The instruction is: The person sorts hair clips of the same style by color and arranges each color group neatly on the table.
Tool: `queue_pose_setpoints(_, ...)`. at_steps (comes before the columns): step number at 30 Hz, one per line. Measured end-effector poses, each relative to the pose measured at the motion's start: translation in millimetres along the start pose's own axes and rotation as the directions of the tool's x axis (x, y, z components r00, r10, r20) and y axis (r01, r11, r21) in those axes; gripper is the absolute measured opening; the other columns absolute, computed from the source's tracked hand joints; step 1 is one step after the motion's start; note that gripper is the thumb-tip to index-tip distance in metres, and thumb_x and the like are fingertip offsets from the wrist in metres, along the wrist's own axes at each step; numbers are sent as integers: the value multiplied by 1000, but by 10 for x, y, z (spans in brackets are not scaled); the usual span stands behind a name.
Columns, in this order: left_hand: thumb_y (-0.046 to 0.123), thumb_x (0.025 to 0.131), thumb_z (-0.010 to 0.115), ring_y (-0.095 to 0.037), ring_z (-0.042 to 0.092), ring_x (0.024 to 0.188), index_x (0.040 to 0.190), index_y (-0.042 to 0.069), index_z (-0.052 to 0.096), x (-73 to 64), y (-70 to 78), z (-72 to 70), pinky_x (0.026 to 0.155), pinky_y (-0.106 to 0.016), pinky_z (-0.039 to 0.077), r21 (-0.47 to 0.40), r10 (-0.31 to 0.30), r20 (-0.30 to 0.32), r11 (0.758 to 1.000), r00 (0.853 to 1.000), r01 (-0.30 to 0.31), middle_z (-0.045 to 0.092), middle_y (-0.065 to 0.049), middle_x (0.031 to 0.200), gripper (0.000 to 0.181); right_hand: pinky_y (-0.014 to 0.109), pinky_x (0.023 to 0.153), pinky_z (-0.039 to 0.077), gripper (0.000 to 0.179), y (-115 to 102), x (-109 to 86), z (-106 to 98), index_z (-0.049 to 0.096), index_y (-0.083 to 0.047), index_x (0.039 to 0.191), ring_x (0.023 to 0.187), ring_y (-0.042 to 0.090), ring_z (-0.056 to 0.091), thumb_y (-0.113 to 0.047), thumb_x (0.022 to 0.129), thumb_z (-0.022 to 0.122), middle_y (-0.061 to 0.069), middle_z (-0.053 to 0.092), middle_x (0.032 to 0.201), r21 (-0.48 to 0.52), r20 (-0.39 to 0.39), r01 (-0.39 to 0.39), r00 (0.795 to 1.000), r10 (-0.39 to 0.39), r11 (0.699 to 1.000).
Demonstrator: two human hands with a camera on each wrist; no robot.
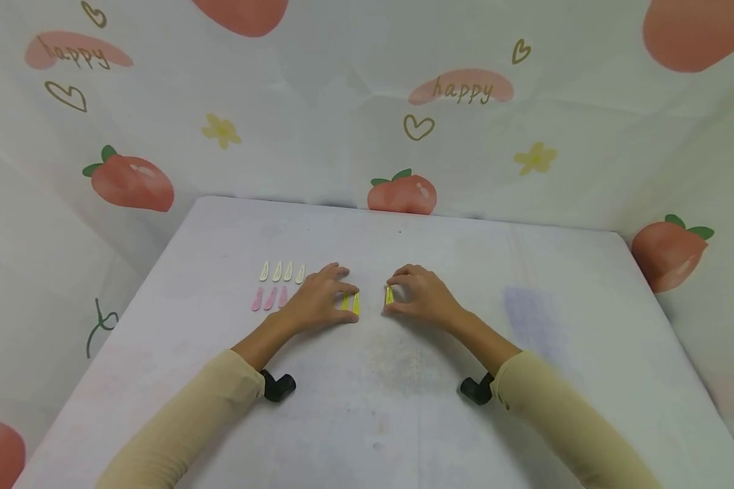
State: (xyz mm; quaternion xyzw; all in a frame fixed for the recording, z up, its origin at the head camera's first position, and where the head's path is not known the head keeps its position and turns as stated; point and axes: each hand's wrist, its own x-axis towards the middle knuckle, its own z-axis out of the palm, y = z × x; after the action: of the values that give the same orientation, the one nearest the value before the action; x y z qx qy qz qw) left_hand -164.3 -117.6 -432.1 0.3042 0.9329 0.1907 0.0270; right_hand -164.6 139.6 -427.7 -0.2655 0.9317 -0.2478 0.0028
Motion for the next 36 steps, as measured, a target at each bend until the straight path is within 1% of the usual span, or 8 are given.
queue_pose_setpoints(3, 46, 77, 83, -33, 45, 135, 121, 15, 74, -3, 0, -6, 101, -59, 40, 2, -19, 9, 1000, 1000, 19, 55, -16, 139, 54, 47, 100, 46, 50, -121, 48, 104, 74, -10, 116, 116, 24, 58, -42, 79, 84, 6, 65, 118, -27, 42, -10, 999, 11, 1000)
queue_pose_setpoints(5, 46, 77, 83, -32, 46, 134, 121, 16, 74, -4, 2, -8, 101, -59, 39, 1, -31, 15, 1000, 999, 31, 55, -15, 140, 54, 46, 100, 46, 50, -169, 74, 158, 74, -11, 116, 116, 24, 58, -43, 79, 83, 5, 66, 118, -40, 60, -11, 998, 13, 999)
queue_pose_setpoints(8, 47, 77, 83, -31, 45, 135, 122, 17, 73, 2, 3, -5, 103, -60, 38, 1, -42, 23, 999, 999, 42, 55, -14, 141, 55, 46, 99, 47, 50, -223, 93, 202, 75, -12, 115, 116, 24, 58, -44, 79, 83, 5, 66, 118, -56, 72, -3, 997, 7, 998)
queue_pose_setpoints(12, 47, 77, 83, -31, 44, 136, 122, 17, 74, 12, -5, 3, 102, -60, 39, 2, -48, 26, 999, 999, 48, 55, -13, 142, 55, 45, 98, 47, 49, -269, 102, 224, 75, -12, 114, 114, 24, 58, -44, 79, 83, 6, 66, 118, -77, 68, 19, 998, -14, 997)
queue_pose_setpoints(16, 47, 76, 84, -30, 44, 136, 121, 18, 74, 17, -4, 1, 102, -58, 39, -6, -51, 27, 999, 998, 51, 55, -13, 141, 55, 43, 97, 48, 49, -283, 106, 233, 75, -13, 114, 113, 24, 57, -44, 78, 83, 5, 65, 117, -90, 70, 21, 997, -15, 996)
queue_pose_setpoints(23, 47, 75, 84, -30, 44, 137, 121, 18, 74, 16, -15, -10, 102, -58, 39, -9, -60, 33, 998, 998, 60, 55, -12, 142, 55, 41, 97, 48, 51, -295, 121, 223, 74, -12, 115, 112, 23, 57, -43, 76, 86, 5, 65, 116, -75, 71, 2, 997, 3, 997)
queue_pose_setpoints(30, 45, 74, 85, -30, 44, 136, 120, 17, 74, 15, -10, -19, 102, -58, 38, -25, -55, 26, 998, 998, 56, 56, -13, 141, 54, 41, 99, 47, 53, -299, 141, 215, 73, -13, 118, 115, 23, 56, -42, 75, 86, 5, 65, 118, -63, 92, -24, 995, 29, 998)
queue_pose_setpoints(36, 46, 74, 85, -30, 44, 137, 120, 18, 74, 20, -19, -16, 102, -58, 38, -27, -57, 32, 998, 998, 58, 55, -13, 141, 55, 43, 100, 47, 54, -288, 135, 207, 73, -13, 119, 116, 24, 56, -42, 75, 86, 5, 65, 119, -42, 93, -29, 995, 33, 999)
